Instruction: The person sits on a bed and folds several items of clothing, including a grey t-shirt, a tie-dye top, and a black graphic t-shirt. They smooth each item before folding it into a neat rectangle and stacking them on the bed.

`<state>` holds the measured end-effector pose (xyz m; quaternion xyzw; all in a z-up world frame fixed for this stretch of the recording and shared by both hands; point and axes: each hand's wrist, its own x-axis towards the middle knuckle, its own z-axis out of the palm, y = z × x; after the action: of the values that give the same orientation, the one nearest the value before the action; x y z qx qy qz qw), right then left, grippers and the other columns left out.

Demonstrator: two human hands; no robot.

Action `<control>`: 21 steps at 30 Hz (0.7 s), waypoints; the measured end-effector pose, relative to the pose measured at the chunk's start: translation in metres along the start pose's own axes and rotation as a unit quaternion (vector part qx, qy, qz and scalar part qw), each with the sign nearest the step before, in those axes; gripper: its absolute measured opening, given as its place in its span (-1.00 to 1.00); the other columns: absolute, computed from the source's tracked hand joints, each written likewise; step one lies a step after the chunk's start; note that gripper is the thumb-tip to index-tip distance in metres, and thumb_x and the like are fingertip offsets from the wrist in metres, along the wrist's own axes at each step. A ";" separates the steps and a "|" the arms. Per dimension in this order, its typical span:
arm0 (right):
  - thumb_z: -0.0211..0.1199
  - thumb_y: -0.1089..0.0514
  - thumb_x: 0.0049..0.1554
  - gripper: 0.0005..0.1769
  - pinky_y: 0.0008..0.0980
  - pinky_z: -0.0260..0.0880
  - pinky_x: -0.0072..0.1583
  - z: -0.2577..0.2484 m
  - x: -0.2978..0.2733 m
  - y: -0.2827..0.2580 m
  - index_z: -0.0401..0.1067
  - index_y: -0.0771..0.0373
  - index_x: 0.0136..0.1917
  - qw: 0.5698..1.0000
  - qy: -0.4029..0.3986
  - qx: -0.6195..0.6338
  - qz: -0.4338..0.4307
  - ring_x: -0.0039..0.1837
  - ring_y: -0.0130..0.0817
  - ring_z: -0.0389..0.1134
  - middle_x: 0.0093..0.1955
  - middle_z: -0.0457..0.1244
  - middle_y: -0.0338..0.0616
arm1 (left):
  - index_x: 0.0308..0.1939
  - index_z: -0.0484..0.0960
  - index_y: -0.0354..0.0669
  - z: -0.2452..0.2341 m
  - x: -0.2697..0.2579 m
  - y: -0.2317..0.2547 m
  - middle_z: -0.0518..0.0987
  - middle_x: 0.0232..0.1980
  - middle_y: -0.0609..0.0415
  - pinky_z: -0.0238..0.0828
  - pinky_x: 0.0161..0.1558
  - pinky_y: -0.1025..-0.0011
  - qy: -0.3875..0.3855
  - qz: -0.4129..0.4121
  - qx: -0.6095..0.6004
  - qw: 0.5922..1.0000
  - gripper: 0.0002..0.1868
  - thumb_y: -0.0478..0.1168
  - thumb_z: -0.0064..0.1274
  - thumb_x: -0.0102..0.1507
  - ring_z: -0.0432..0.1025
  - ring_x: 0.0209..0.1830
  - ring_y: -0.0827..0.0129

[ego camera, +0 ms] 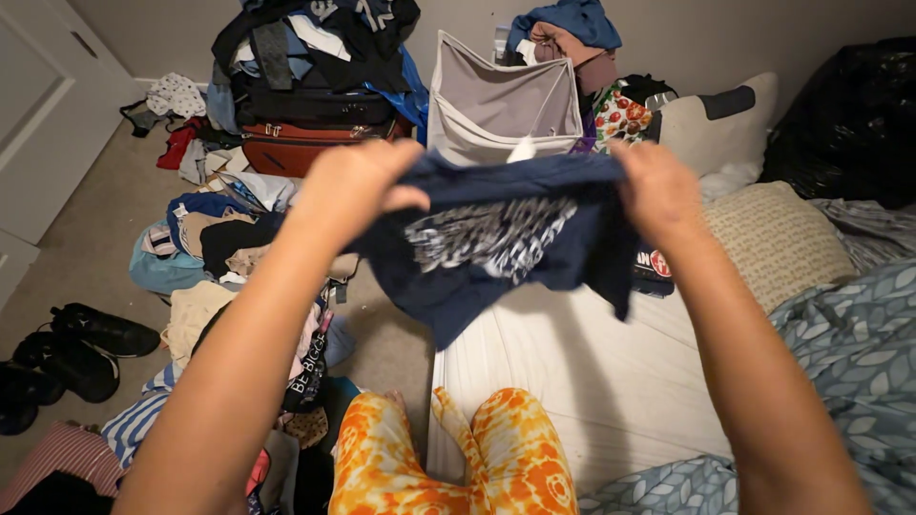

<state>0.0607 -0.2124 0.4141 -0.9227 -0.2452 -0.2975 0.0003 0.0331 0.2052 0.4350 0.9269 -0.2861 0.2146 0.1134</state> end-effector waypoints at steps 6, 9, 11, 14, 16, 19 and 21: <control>0.20 0.35 0.12 -0.68 0.05 0.38 0.05 0.018 -0.025 0.036 0.53 0.16 0.13 0.996 -0.002 -0.003 0.086 0.02 0.16 0.36 -0.02 0.29 0.06 | -0.20 0.63 -0.16 0.034 -0.013 -0.025 0.52 -0.18 -0.10 0.50 -0.15 0.11 0.047 -0.030 0.089 0.994 -0.94 -0.32 0.10 0.25 0.55 -0.14 -0.02; 0.22 0.34 0.13 -0.71 0.04 0.38 0.05 0.028 -0.039 0.052 0.54 0.14 0.12 0.994 0.004 -0.014 0.108 0.03 0.14 0.37 0.01 0.30 0.05 | -0.20 0.63 -0.20 0.046 -0.022 -0.036 0.51 -0.17 -0.16 0.47 -0.15 0.06 0.107 -0.095 0.009 0.990 -0.91 -0.34 0.10 0.22 0.51 -0.14 -0.11; 0.23 0.31 0.15 -0.73 0.04 0.38 0.07 0.037 -0.046 0.063 0.53 0.15 0.12 0.994 0.007 -0.028 0.108 0.05 0.11 0.38 0.02 0.31 0.03 | -0.17 0.63 -0.23 0.051 -0.028 -0.040 0.53 -0.17 -0.21 0.45 -0.16 0.03 0.136 -0.125 -0.043 0.982 -0.90 -0.36 0.08 0.23 0.50 -0.15 -0.16; 0.34 0.22 0.03 -0.75 0.05 0.38 0.05 0.061 -0.052 0.072 0.48 0.20 0.02 0.985 0.004 -0.064 0.161 0.05 0.10 0.38 -0.05 0.31 0.04 | -0.13 0.60 -0.26 0.059 -0.024 -0.042 0.57 -0.17 -0.28 0.44 -0.14 0.00 0.164 -0.156 -0.122 0.966 -0.92 -0.37 0.03 0.32 0.49 -0.14 -0.22; 0.30 0.26 0.13 -0.84 0.05 0.38 0.09 0.083 -0.048 0.075 0.51 0.18 0.02 0.972 0.007 -0.090 0.216 0.06 0.12 0.38 -0.04 0.34 0.07 | -0.08 0.56 -0.26 0.062 -0.011 -0.045 0.58 -0.21 -0.32 0.47 -0.14 0.02 0.170 -0.171 -0.190 0.952 -0.93 -0.35 -0.01 0.40 0.50 -0.12 -0.23; 0.29 0.32 0.02 -0.72 0.08 0.37 0.08 0.110 -0.033 0.081 0.54 0.18 0.03 0.953 -0.089 -0.045 0.285 0.05 0.22 0.37 -0.04 0.36 0.21 | 0.08 0.59 -0.18 0.062 0.001 -0.051 0.56 -0.31 -0.34 0.44 -0.24 -0.03 0.163 -0.186 -0.194 0.949 -0.79 -0.29 -0.04 0.38 0.51 -0.23 -0.25; 0.27 0.35 -0.06 -0.62 0.07 0.38 0.09 0.111 -0.027 0.082 0.57 0.16 0.06 0.937 -0.130 0.014 0.323 0.07 0.24 0.38 -0.02 0.37 0.23 | 0.10 0.57 -0.14 0.058 -0.001 -0.058 0.58 -0.37 -0.32 0.39 -0.28 -0.09 0.058 -0.199 -0.102 0.973 -0.75 -0.19 -0.03 0.38 0.50 -0.31 -0.27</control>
<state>0.1397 -0.2805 0.3199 -0.9827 0.0645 -0.1552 0.0776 0.0853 0.2334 0.3782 0.9348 -0.1096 0.2104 0.2644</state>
